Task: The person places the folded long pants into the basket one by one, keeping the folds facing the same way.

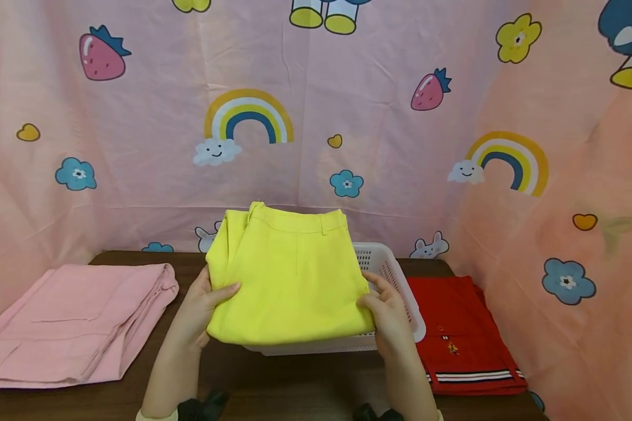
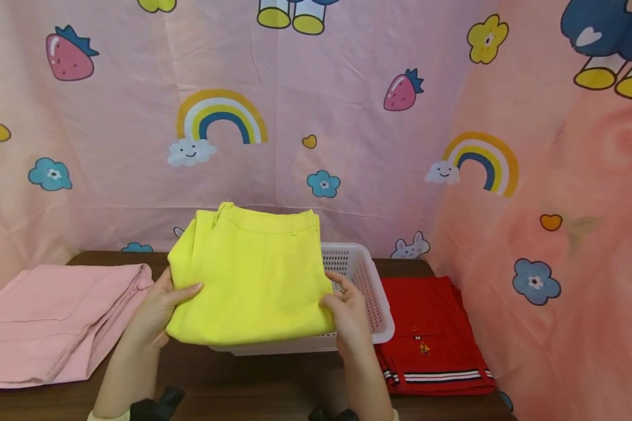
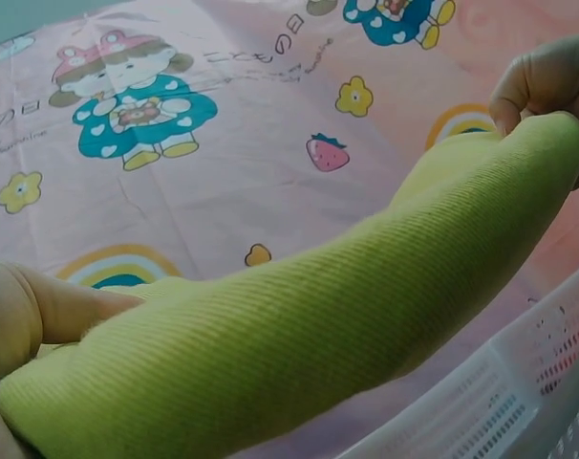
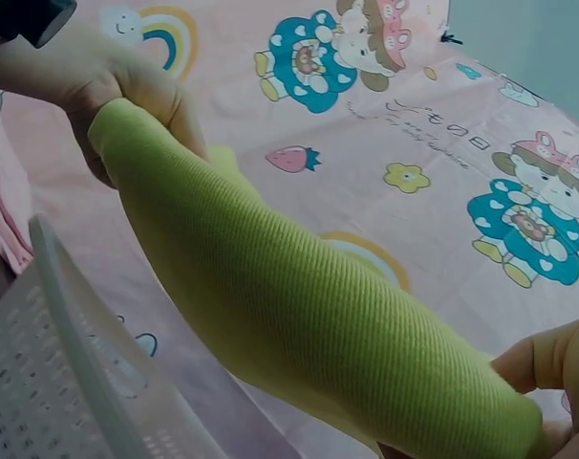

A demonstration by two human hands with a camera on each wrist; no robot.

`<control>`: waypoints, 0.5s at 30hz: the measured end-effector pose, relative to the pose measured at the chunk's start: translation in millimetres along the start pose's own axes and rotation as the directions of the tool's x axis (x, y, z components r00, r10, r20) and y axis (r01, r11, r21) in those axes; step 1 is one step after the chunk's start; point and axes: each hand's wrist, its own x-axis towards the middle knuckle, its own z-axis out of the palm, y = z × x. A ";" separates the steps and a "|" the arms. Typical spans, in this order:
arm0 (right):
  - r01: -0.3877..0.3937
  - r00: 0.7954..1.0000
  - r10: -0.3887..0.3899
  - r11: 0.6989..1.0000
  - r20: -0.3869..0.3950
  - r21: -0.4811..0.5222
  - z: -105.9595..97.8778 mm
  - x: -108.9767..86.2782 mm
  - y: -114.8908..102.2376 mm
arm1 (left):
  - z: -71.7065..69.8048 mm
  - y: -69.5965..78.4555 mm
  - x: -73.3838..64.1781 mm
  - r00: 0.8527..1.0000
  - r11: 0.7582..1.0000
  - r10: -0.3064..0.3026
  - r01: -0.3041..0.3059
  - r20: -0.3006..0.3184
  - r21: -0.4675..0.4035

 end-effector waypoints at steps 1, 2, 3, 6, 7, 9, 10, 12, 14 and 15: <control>0.003 1.000 -0.003 1.000 -0.009 -0.004 -1.9 0.2 -1.2 | 2.3 -0.4 1.9 1.000 1.000 -0.004 0.004 -0.002 0.003; 0.006 1.000 -0.006 1.000 -0.015 -0.003 -3.7 0.5 -2.1 | 4.5 -0.9 3.7 1.000 1.000 -0.006 0.006 -0.003 0.002; 0.008 1.000 -0.008 1.000 -0.022 -0.001 -5.3 0.8 -2.8 | 6.8 -1.4 5.2 1.000 1.000 -0.009 0.009 -0.005 0.001; 0.011 0.999 -0.011 1.000 -0.044 -0.001 -9.2 2.3 -4.2 | 12.9 -3.6 9.0 1.000 1.000 -0.025 0.025 -0.015 -0.007; 0.012 0.999 -0.012 1.000 -0.049 0.001 -10.4 2.7 -4.7 | 14.8 -4.5 10.0 1.000 1.000 -0.027 0.027 -0.015 -0.011; 0.007 0.998 -0.008 1.000 -0.062 -0.003 -13.0 3.0 -5.6 | 18.1 -6.3 11.7 0.999 0.999 -0.033 0.033 -0.013 -0.016; 0.006 0.998 -0.007 1.000 -0.069 -0.008 -14.5 3.0 -6.1 | 19.7 -7.3 12.6 0.999 0.999 -0.035 0.035 -0.012 -0.019; -0.002 0.997 0.001 1.000 -0.076 -0.011 -17.4 2.1 -7.7 | 22.7 -9.4 14.1 0.999 0.999 -0.039 0.039 -0.011 -0.028; -0.012 0.996 0.010 1.000 -0.086 -0.017 -20.4 1.0 -9.2 | 25.4 -11.7 15.4 0.999 0.998 -0.048 0.047 -0.015 -0.037; -0.015 0.996 0.013 1.000 -0.090 -0.019 -21.7 0.5 -9.9 | 26.7 -13.1 16.0 0.999 0.998 -0.050 0.050 -0.013 -0.044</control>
